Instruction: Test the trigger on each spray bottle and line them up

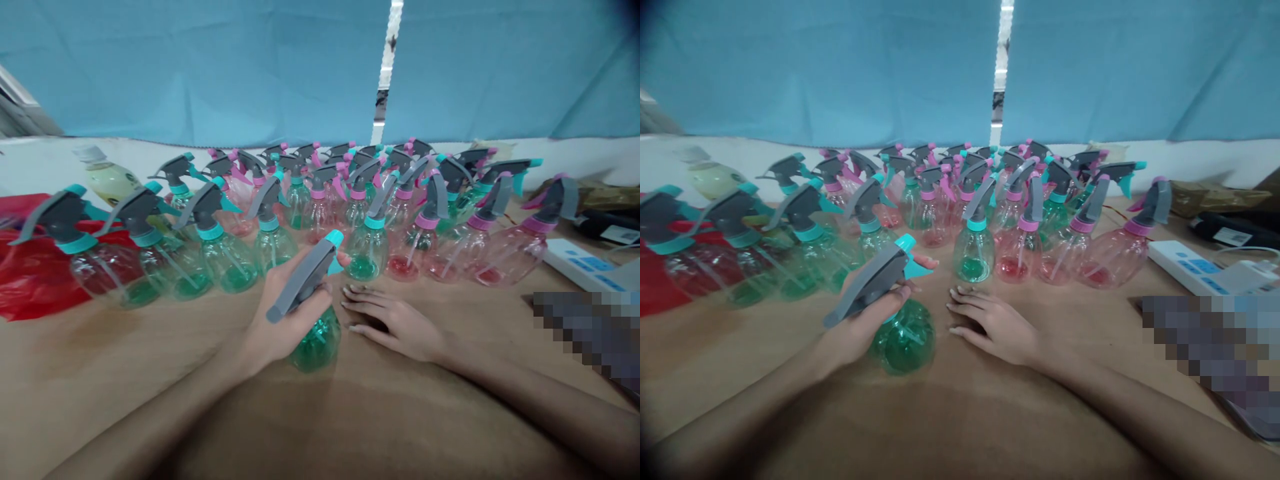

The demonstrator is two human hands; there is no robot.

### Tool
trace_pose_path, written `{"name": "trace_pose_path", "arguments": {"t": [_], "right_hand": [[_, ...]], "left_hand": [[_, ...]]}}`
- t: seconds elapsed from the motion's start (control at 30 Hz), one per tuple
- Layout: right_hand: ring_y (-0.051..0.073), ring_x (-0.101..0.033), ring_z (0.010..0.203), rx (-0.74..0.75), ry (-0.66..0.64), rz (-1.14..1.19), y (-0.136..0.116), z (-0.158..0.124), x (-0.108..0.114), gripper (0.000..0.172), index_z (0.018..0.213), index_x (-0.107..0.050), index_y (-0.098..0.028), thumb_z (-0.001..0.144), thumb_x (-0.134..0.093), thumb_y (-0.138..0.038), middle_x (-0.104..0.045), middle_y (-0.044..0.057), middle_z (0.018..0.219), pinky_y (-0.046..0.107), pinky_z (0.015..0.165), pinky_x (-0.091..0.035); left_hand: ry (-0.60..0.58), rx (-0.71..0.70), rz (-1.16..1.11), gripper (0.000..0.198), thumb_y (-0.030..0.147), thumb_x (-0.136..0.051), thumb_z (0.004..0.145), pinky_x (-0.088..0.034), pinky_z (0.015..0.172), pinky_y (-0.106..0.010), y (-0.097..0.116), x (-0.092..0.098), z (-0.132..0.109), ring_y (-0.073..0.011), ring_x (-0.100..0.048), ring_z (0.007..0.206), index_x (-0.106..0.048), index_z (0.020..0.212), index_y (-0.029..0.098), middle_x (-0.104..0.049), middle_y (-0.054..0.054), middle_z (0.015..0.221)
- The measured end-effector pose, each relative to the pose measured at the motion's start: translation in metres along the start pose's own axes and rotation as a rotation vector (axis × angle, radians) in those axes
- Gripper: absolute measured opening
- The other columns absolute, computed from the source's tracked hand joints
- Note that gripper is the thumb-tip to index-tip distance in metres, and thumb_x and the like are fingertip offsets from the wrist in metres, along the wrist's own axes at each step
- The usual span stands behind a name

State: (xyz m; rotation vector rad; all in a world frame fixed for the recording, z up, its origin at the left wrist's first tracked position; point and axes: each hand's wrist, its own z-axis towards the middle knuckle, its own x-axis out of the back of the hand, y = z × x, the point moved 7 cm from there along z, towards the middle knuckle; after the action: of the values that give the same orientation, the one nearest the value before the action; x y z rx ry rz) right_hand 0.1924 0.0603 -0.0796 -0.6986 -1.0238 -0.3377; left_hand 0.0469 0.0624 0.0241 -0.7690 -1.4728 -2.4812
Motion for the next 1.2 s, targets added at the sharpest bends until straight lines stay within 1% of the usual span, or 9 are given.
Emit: {"name": "trace_pose_path", "arguments": {"t": [0.17, 0.3, 0.43, 0.5, 0.6, 0.7, 0.87, 1.2], "right_hand": [[0.022, -0.042, 0.130, 0.001, -0.010, -0.001, -0.0009, 0.0002, 0.0005, 0.047, 0.135, -0.045, -0.019, 0.093, -0.047, -0.040, -0.050, 0.010, 0.137, 0.045, 0.108, -0.035], [0.022, -0.042, 0.130, 0.003, 0.000, 0.010, -0.0008, 0.0005, 0.0009, 0.046, 0.134, -0.047, -0.019, 0.093, -0.047, -0.040, -0.051, 0.010, 0.137, 0.045, 0.108, -0.036], [0.022, -0.043, 0.129, 0.002, -0.002, 0.015, -0.0009, 0.0006, 0.0006, 0.046, 0.133, -0.048, -0.019, 0.093, -0.047, -0.040, -0.052, 0.010, 0.136, 0.045, 0.108, -0.036], [0.022, -0.042, 0.130, -0.003, -0.007, 0.010, -0.0007, 0.0005, 0.0004, 0.046, 0.133, -0.048, -0.017, 0.093, -0.047, -0.040, -0.051, 0.011, 0.136, 0.044, 0.108, -0.035], [0.023, -0.043, 0.129, -0.005, 0.002, 0.013, -0.0009, 0.0003, 0.0012, 0.045, 0.133, -0.049, -0.018, 0.092, -0.047, -0.040, -0.052, 0.010, 0.136, 0.045, 0.108, -0.036], [0.023, -0.043, 0.129, -0.001, 0.006, 0.025, -0.0010, 0.0002, 0.0014, 0.045, 0.133, -0.048, -0.019, 0.092, -0.048, -0.039, -0.052, 0.010, 0.136, 0.045, 0.108, -0.036], [0.024, -0.043, 0.129, 0.004, 0.009, 0.036, -0.0004, 0.0002, 0.0011, 0.046, 0.134, -0.047, -0.022, 0.092, -0.049, -0.040, -0.051, 0.009, 0.137, 0.047, 0.107, -0.037], [0.022, -0.041, 0.130, -0.002, -0.012, 0.005, -0.0006, 0.0004, -0.0001, 0.046, 0.133, -0.048, -0.017, 0.093, -0.046, -0.041, -0.051, 0.011, 0.136, 0.044, 0.109, -0.035]], "left_hand": [[-0.015, 0.019, 0.008, 0.033, 0.016, -0.047, 0.075, -0.040, 0.056, -0.026, 0.0000, -0.0001, 0.0004, -0.0135, -0.054, 0.062, -0.058, 0.104, 0.025, -0.052, 0.005, 0.065], [-0.005, 0.009, 0.005, 0.026, 0.017, -0.048, 0.075, -0.040, 0.057, -0.026, 0.0007, 0.0004, -0.0002, -0.0136, -0.054, 0.062, -0.057, 0.098, 0.024, -0.051, 0.004, 0.066], [-0.007, 0.004, -0.006, 0.023, 0.017, -0.048, 0.076, -0.042, 0.060, -0.026, -0.0003, -0.0005, -0.0010, -0.0126, -0.051, 0.059, -0.056, 0.096, 0.024, -0.049, 0.005, 0.065], [-0.005, 0.005, -0.013, 0.019, 0.018, -0.049, 0.076, -0.043, 0.061, -0.027, -0.0006, -0.0002, -0.0005, -0.0123, -0.050, 0.058, -0.056, 0.092, 0.023, -0.047, 0.005, 0.064], [0.007, 0.015, -0.010, 0.015, 0.018, -0.050, 0.074, -0.044, 0.061, -0.027, -0.0010, 0.0012, 0.0008, -0.0132, -0.051, 0.060, -0.055, 0.087, 0.022, -0.047, 0.005, 0.063], [0.009, 0.014, -0.015, 0.016, 0.018, -0.050, 0.074, -0.045, 0.061, -0.028, -0.0008, 0.0016, 0.0015, -0.0139, -0.052, 0.060, -0.055, 0.089, 0.022, -0.049, 0.004, 0.064], [0.002, 0.017, -0.024, 0.023, 0.019, -0.051, 0.076, -0.045, 0.061, -0.028, -0.0003, 0.0002, 0.0005, -0.0144, -0.053, 0.060, -0.058, 0.098, 0.024, -0.051, 0.004, 0.064], [-0.011, 0.032, -0.030, 0.023, 0.019, -0.050, 0.077, -0.039, 0.055, -0.026, 0.0006, -0.0005, 0.0001, -0.0131, -0.048, 0.056, -0.057, 0.099, 0.024, -0.047, 0.005, 0.062]]}}
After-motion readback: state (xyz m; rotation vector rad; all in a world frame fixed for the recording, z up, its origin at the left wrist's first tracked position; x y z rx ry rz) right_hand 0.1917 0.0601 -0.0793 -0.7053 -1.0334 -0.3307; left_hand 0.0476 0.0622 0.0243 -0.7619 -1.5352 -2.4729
